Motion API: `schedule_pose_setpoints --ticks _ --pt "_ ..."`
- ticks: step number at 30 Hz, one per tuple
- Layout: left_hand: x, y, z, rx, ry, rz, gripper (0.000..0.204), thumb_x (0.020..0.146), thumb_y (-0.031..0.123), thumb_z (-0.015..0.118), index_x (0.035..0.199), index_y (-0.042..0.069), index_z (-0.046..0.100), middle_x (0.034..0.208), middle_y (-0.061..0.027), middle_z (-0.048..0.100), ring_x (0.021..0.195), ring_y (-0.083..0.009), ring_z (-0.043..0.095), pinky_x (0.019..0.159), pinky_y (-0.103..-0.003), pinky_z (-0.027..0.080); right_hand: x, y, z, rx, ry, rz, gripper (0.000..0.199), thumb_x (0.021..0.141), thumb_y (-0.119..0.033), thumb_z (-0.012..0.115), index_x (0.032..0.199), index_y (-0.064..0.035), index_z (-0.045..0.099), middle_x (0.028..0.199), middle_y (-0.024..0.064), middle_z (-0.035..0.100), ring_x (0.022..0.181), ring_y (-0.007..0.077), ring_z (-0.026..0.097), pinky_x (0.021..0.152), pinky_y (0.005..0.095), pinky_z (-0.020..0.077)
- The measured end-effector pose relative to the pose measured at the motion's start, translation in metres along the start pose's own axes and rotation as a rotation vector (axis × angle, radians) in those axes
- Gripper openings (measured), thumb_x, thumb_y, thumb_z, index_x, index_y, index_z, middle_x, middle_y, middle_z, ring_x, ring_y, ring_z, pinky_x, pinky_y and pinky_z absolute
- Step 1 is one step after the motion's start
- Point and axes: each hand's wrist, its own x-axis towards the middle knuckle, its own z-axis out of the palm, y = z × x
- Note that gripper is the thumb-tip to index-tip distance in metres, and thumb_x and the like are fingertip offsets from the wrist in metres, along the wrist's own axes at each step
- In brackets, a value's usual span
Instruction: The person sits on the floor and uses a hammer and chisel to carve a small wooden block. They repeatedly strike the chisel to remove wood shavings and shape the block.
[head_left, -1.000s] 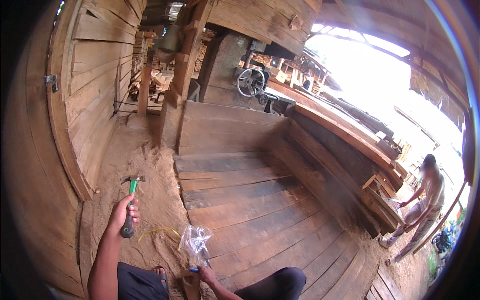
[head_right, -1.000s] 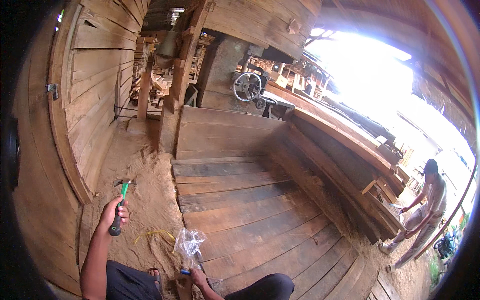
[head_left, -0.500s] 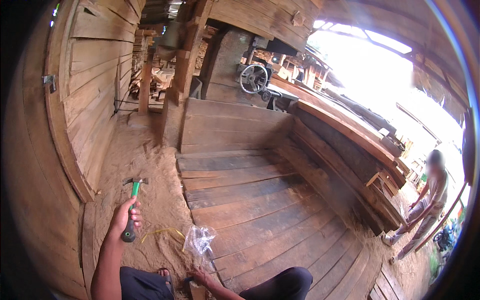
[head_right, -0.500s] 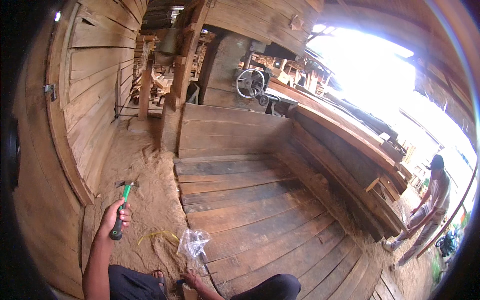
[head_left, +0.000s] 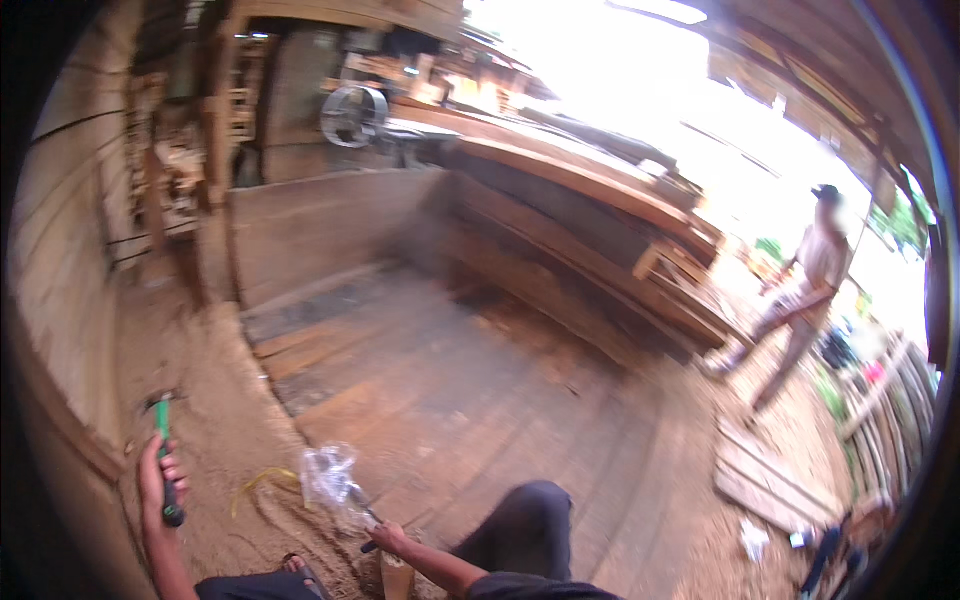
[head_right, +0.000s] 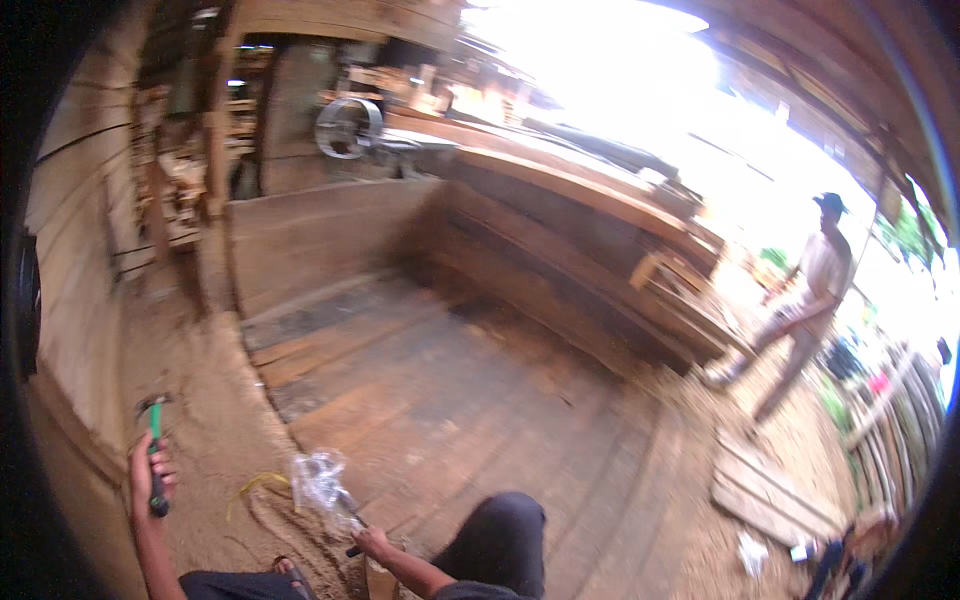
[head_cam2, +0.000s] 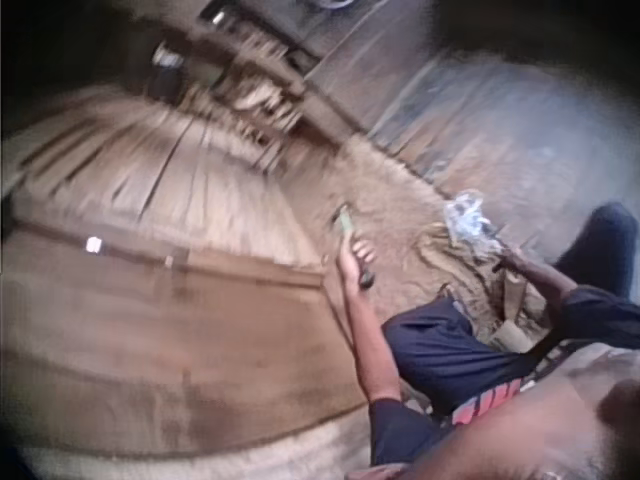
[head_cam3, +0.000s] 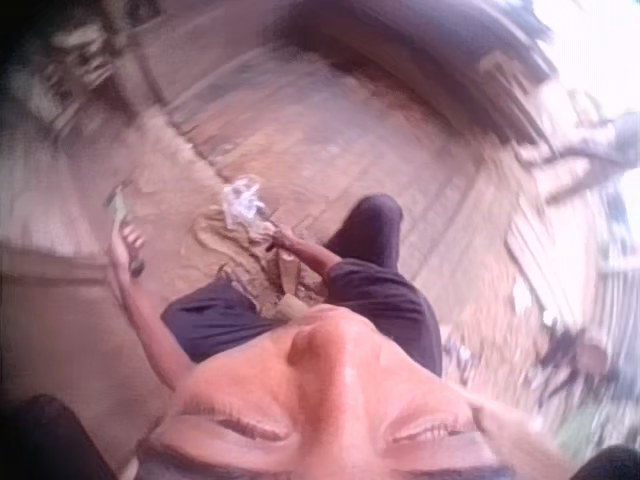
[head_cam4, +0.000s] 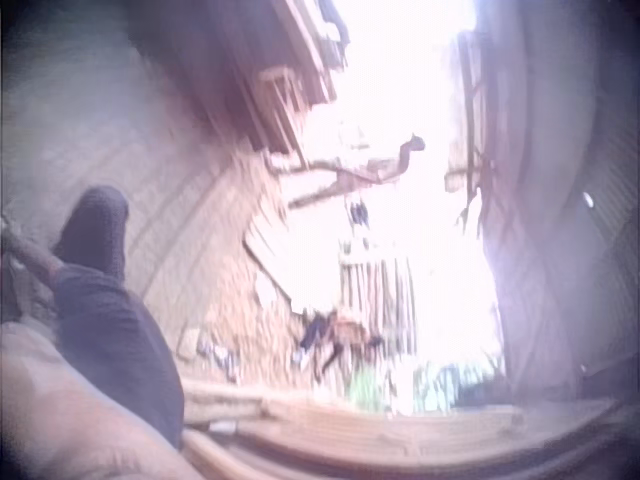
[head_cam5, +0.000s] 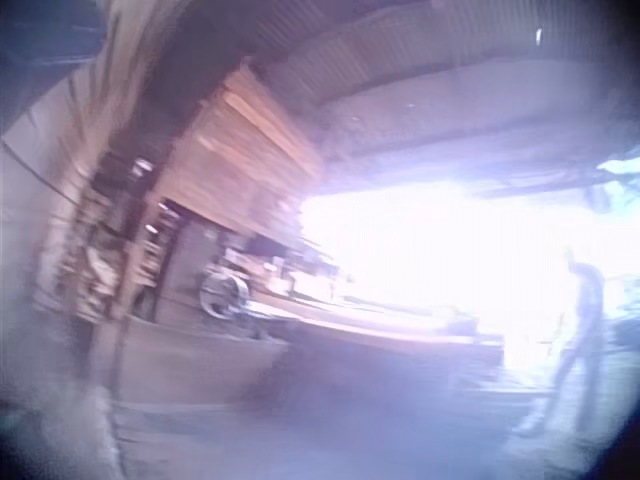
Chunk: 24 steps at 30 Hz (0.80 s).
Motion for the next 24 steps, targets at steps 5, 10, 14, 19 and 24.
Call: schedule_pose_setpoints --ticks 5,10,14,19,24 --pt "0.006 -0.007 0.014 -0.044 0.011 -0.005 0.033 0.093 0.045 0.058 0.092 0.012 0.061 0.056 0.0103 0.047 0.04 -0.0026 0.044 0.035 -0.021 0.039 -0.041 0.026 0.0 0.144 -0.109 0.187 0.018 0.084 -0.023 0.062 0.099 -0.0165 0.07 0.094 0.0071 0.07 0.094 0.0236 0.068 0.066 0.0393 0.0561" --pt "0.024 -0.016 -0.007 -0.106 -0.132 0.02 0.036 0.098 0.042 0.05 0.104 0.008 0.06 0.063 0.0073 0.054 0.047 -0.0056 0.054 0.039 -0.025 0.048 -0.023 0.047 0.075 0.104 -0.231 0.462 0.021 0.079 -0.024 0.067 0.096 -0.0157 0.074 0.093 0.0055 0.071 0.086 0.0213 0.068 0.062 0.0385 0.0515" --pt "0.042 -0.029 -0.009 -0.051 -0.168 -0.07 0.037 0.098 0.044 0.049 0.105 0.009 0.059 0.063 0.0078 0.054 0.048 -0.0044 0.053 0.039 -0.024 0.047 -0.005 0.055 0.148 -0.043 -0.244 0.466 0.019 0.078 -0.023 0.068 0.092 -0.0132 0.075 0.084 0.0062 0.071 0.076 0.0218 0.067 0.06 0.0396 0.0478" --pt "0.028 -0.057 0.043 0.059 -0.085 -0.111 0.03 0.093 0.043 0.057 0.089 0.013 0.06 0.055 0.0098 0.049 0.039 -0.0021 0.046 0.032 -0.021 0.04 -0.019 0.073 0.174 -0.401 -0.278 0.57 0.013 0.079 -0.024 0.067 0.082 -0.0141 0.075 0.07 0.0028 0.066 0.067 0.0216 0.063 0.057 0.0473 0.0423" --pt "-0.008 -0.006 0.015 0.266 0.068 0.008 0.025 0.095 0.04 0.054 0.085 0.017 0.054 0.053 0.012 0.035 0.038 -0.0021 0.033 0.032 -0.022 0.029 -0.007 -0.034 0.068 -0.166 -0.321 0.284 0.023 0.087 -0.028 0.057 0.094 -0.0138 0.074 0.088 0.0041 0.068 0.079 0.0203 0.065 0.064 0.0417 0.0487"
